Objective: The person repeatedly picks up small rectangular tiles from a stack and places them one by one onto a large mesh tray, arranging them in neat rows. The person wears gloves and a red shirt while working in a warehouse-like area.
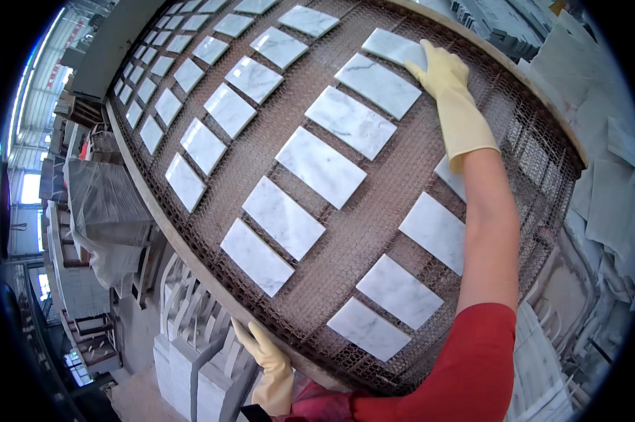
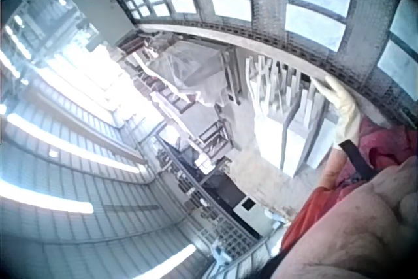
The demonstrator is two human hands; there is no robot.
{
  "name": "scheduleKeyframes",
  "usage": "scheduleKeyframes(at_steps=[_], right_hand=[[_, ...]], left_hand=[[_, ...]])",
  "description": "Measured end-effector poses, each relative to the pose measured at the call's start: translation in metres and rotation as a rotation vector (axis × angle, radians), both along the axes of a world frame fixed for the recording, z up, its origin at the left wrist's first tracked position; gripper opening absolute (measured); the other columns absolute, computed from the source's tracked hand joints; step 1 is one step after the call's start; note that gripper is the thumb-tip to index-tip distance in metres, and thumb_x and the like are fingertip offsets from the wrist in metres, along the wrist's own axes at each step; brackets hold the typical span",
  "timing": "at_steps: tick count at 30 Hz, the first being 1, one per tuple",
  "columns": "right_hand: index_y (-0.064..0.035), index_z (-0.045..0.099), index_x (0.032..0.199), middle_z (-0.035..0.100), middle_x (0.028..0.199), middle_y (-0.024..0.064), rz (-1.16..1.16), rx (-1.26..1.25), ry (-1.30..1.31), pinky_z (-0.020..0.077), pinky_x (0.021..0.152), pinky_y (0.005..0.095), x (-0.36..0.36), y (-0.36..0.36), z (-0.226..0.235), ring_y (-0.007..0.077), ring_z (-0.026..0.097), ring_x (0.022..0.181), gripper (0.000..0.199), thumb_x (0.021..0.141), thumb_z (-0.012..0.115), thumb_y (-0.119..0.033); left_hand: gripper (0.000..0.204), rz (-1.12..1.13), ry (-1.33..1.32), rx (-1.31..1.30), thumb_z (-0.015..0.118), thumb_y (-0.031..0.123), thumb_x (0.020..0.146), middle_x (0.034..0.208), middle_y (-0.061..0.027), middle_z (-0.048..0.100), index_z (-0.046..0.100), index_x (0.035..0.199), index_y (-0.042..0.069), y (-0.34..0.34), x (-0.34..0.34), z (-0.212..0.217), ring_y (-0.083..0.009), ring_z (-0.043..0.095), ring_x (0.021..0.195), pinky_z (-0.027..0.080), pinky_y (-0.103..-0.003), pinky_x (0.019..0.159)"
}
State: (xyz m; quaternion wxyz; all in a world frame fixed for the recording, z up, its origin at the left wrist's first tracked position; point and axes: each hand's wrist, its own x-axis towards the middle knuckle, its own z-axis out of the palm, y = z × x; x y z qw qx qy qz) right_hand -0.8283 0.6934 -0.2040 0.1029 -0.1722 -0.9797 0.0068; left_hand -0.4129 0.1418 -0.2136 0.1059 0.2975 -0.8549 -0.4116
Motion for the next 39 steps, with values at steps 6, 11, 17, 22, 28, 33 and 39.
scheduleKeyframes(at_steps=[6, 11, 17, 22, 28, 33, 39], right_hand=[[-0.0179, 0.063, 0.151, 0.077, 0.133, 0.0165, 0.049, 0.037, -0.036, 0.0562, 0.104, 0.0507, 0.008, -0.011, 0.01, 0.037, 0.072, 0.125, 0.075, 0.097, 0.071, -0.069], [-0.0219, 0.059, 0.159, 0.073, 0.142, 0.019, 0.027, 0.046, -0.031, 0.0534, 0.112, 0.0501, 0.012, 0.001, 0.013, 0.0384, 0.068, 0.134, 0.073, 0.1, 0.068, -0.064], [-0.0178, 0.063, 0.156, 0.074, 0.143, 0.0159, 0.178, -0.365, 0.168, 0.0511, 0.115, 0.0439, 0.107, -0.027, 0.016, 0.0316, 0.068, 0.136, 0.057, 0.107, 0.067, -0.046], [-0.0104, 0.067, 0.153, 0.072, 0.147, 0.0165, 0.224, -0.735, 0.271, 0.0515, 0.117, 0.0391, 0.239, -0.138, 0.079, 0.0271, 0.068, 0.137, 0.048, 0.108, 0.07, -0.028], [0.0028, 0.064, 0.152, 0.071, 0.147, 0.0179, 0.47, -0.909, 0.128, 0.0482, 0.121, 0.04, 0.349, -0.26, 0.103, 0.026, 0.066, 0.139, 0.044, 0.109, 0.065, -0.006], [0.0074, 0.055, 0.158, 0.065, 0.152, 0.0226, 0.669, -1.014, -0.105, 0.0455, 0.123, 0.042, 0.425, -0.337, 0.104, 0.0308, 0.064, 0.141, 0.047, 0.112, 0.057, -0.002], [0.0063, 0.058, 0.156, 0.067, 0.15, 0.022, 0.861, -1.038, -0.433, 0.0436, 0.124, 0.0414, 0.47, -0.439, 0.117, 0.0303, 0.064, 0.141, 0.047, 0.109, 0.058, 0.001]], left_hand=[[0.074, -0.009, 0.017, 0.063, 0.049, 0.036, 0.12, 0.175, -0.0274, 0.03, 0.023, 0.172, -0.009, 0.008, 0.001, 0.006, -0.0365, 0.034, 0.16, 0.025, -0.045, 0.134], [0.076, 0.002, 0.028, 0.135, 0.051, 0.037, 0.119, 0.175, -0.0268, 0.031, 0.022, 0.172, -0.009, 0.015, -0.002, 0.009, -0.0361, 0.035, 0.16, 0.026, -0.045, 0.133], [0.083, 0.022, 0.011, 0.127, 0.056, 0.042, 0.117, 0.176, -0.0293, 0.028, 0.022, 0.172, -0.01, 0.012, 0.001, 0.005, -0.0385, 0.032, 0.162, 0.024, -0.046, 0.134], [0.085, 0.018, 0.088, 0.114, 0.063, 0.039, 0.112, 0.176, -0.0316, 0.03, 0.026, 0.171, -0.008, 0.013, 0.002, 0.0, -0.0425, 0.029, 0.164, 0.022, -0.05, 0.136], [0.077, 0.065, 0.201, 0.174, 0.064, 0.033, 0.113, 0.174, -0.0286, 0.037, 0.032, 0.169, -0.008, 0.004, 0.004, 0.022, -0.0382, 0.033, 0.163, 0.024, -0.046, 0.136], [0.067, 0.044, 0.356, 0.257, 0.073, 0.027, 0.107, 0.163, -0.0237, 0.054, 0.048, 0.163, -0.001, -0.025, 0.041, 0.004, -0.0379, 0.05, 0.153, 0.038, -0.046, 0.13], [0.06, 0.132, 0.302, 0.281, 0.073, 0.034, 0.103, 0.15, -0.022, 0.066, 0.06, 0.154, 0.004, -0.097, 0.15, -0.042, -0.0392, 0.062, 0.14, 0.048, -0.047, 0.12]])
